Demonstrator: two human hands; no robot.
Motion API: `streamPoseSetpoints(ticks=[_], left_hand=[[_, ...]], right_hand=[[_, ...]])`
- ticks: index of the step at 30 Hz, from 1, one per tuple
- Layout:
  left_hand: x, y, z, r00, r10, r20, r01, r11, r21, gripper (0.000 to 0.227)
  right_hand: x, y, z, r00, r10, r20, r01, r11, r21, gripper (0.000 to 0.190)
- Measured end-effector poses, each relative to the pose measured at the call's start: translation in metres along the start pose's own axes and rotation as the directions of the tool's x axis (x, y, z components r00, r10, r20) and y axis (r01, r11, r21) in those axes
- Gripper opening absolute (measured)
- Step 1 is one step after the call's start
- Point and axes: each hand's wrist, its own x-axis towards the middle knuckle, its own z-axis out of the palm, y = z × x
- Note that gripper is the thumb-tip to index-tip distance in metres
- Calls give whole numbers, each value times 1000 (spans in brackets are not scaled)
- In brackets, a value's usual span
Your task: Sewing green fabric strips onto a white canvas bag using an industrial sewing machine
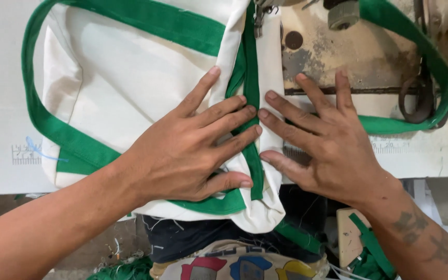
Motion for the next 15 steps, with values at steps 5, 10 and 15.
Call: streamPoseSetpoints(ticks=[5, 10, 15], left_hand=[[3, -19, 3, 1000, -8, 25, 9, 999, -54, 70], [7, -39, 5, 1000, 1, 10, 0, 997, -77, 65], [11, -55, 8, 1000, 3, 6, -3, 997, -76, 67]], right_hand=[[12, 8, -4, 1000, 19, 16, -19, 1000, -8, 71], [28, 18, -6, 1000, 16, -4, -16, 1000, -1, 65], [37, 31, -4, 1000, 17, -5, -17, 997, -74, 66]])
